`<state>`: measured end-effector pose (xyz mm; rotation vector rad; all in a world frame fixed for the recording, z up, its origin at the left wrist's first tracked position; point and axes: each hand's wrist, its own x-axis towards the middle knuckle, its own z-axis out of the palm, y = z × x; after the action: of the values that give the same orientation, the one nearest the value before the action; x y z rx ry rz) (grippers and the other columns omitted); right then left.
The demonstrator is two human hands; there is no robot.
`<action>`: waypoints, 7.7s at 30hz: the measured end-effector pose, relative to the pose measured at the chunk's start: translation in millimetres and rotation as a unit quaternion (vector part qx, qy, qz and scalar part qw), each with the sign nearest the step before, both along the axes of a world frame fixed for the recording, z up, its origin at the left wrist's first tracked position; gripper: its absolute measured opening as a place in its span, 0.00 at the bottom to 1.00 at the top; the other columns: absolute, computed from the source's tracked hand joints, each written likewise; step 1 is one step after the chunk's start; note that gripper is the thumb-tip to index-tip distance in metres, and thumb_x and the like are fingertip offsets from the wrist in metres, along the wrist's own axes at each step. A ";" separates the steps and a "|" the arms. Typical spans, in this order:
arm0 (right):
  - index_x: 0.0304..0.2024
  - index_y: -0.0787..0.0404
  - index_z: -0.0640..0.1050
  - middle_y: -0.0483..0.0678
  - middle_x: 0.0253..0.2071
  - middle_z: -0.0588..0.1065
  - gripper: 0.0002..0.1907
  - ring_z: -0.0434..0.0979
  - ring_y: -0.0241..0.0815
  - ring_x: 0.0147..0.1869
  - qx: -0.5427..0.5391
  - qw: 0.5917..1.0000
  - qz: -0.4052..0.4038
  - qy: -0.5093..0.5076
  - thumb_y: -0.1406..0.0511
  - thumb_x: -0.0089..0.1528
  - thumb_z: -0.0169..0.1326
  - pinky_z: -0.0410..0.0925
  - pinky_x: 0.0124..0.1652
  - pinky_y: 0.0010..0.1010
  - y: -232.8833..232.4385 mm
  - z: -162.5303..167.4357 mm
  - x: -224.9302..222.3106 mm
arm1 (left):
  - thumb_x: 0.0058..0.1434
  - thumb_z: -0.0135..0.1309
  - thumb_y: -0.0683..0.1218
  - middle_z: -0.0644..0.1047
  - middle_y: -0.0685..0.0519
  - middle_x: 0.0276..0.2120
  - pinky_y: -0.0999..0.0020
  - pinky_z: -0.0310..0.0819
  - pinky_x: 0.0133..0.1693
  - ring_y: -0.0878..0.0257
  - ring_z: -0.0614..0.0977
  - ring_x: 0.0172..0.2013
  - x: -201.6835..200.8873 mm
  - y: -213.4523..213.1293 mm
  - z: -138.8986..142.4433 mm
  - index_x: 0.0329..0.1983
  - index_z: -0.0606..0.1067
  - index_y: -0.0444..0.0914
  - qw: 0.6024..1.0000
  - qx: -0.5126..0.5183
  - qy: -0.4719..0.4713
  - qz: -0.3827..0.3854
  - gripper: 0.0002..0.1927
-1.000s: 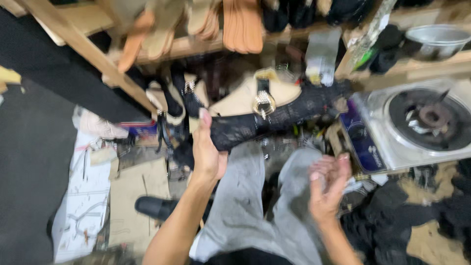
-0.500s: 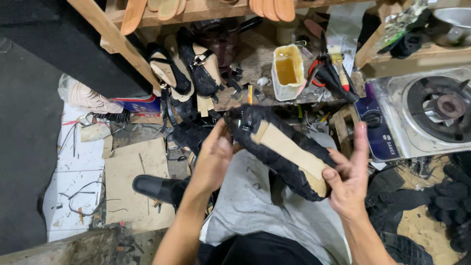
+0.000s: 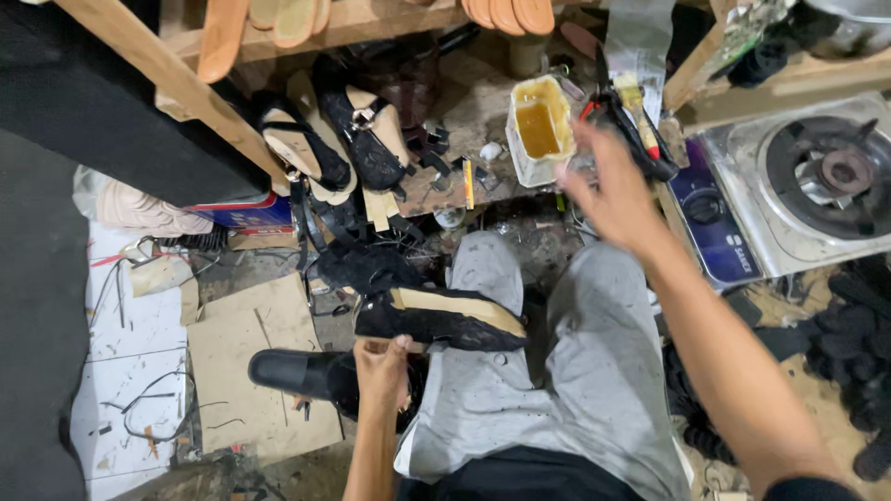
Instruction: The person holds a black shoe upper fitted over a sole and presses and smooths the glued edge with their fingers, working around the shoe. They occasionally dip a finger into a container of glue on the workbench and continue pressing the upper against the sole, then reach toward a shelf of shoe parts at the end.
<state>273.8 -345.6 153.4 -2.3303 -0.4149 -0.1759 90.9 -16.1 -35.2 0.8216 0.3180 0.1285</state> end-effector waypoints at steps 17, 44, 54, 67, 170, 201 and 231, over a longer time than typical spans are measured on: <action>0.43 0.65 0.84 0.56 0.63 0.73 0.32 0.68 0.57 0.70 -0.270 0.962 0.007 -0.048 0.46 0.75 0.40 0.62 0.65 0.51 -0.7 24.6 70.7 | 0.54 0.59 0.27 0.82 0.44 0.44 0.66 0.79 0.48 0.61 0.83 0.43 -47.2 -11.3 56.4 0.51 0.76 0.23 0.980 0.201 -0.015 0.002 0.20; 0.61 0.64 0.77 0.62 0.74 0.62 0.47 0.52 0.65 0.83 0.081 0.983 0.057 -0.156 0.39 0.72 0.18 0.46 0.78 0.57 25.7 69.2 -215.6 | 0.66 0.59 0.38 0.76 0.39 0.58 0.33 0.67 0.69 0.38 0.77 0.63 0.8 -109.9 198.0 0.58 0.70 0.35 0.727 0.495 -0.475 0.037 0.18; 0.43 0.56 0.85 0.53 0.55 0.76 0.37 0.65 0.58 0.66 0.095 0.958 0.014 -0.269 0.45 0.74 0.26 0.54 0.72 0.60 23.0 72.0 -208.9 | 0.66 0.59 0.38 0.76 0.40 0.58 0.32 0.66 0.69 0.38 0.76 0.63 -2.7 -105.5 197.6 0.58 0.71 0.35 0.712 0.505 -0.487 0.030 0.18; 0.45 0.57 0.86 0.49 0.50 0.75 0.36 0.69 0.51 0.61 0.059 0.964 0.056 -0.254 0.45 0.73 0.31 0.55 0.72 0.59 16.6 64.2 -204.3 | 0.65 0.60 0.38 0.76 0.40 0.59 0.33 0.66 0.69 0.39 0.76 0.64 -5.4 -103.4 193.9 0.59 0.70 0.35 0.722 0.507 -0.471 0.018 0.20; 0.54 0.60 0.85 0.71 0.74 0.51 0.33 0.44 0.73 0.74 -0.242 0.961 0.054 -0.124 0.43 0.76 0.39 0.43 0.67 0.62 1.0 -30.3 89.9 | 0.59 0.59 0.30 0.77 0.37 0.60 0.52 0.69 0.68 0.43 0.78 0.64 0.7 -58.4 160.9 0.61 0.72 0.31 0.820 0.481 -0.308 0.046 0.25; 0.58 0.56 0.80 0.59 0.71 0.64 0.41 0.55 0.62 0.80 0.059 0.985 0.049 -0.155 0.41 0.74 0.22 0.47 0.78 0.56 51.8 69.2 -204.2 | 0.59 0.65 0.33 0.76 0.39 0.58 0.40 0.70 0.69 0.40 0.78 0.64 -6.0 -79.2 193.0 0.60 0.71 0.33 0.751 0.512 -0.415 0.043 0.26; 0.53 0.56 0.84 0.53 0.54 0.73 0.39 0.68 0.54 0.65 0.084 0.975 0.135 -0.158 0.40 0.74 0.27 0.49 0.74 0.61 29.4 71.8 -198.0 | 0.56 0.59 0.29 0.77 0.38 0.59 0.47 0.70 0.70 0.43 0.78 0.64 -23.3 -89.7 206.5 0.60 0.73 0.30 0.766 0.519 -0.378 -0.003 0.27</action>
<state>75.9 -316.3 225.1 -2.0574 -0.8345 -0.4349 67.6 -105.8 171.3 1.7801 -0.6099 0.6525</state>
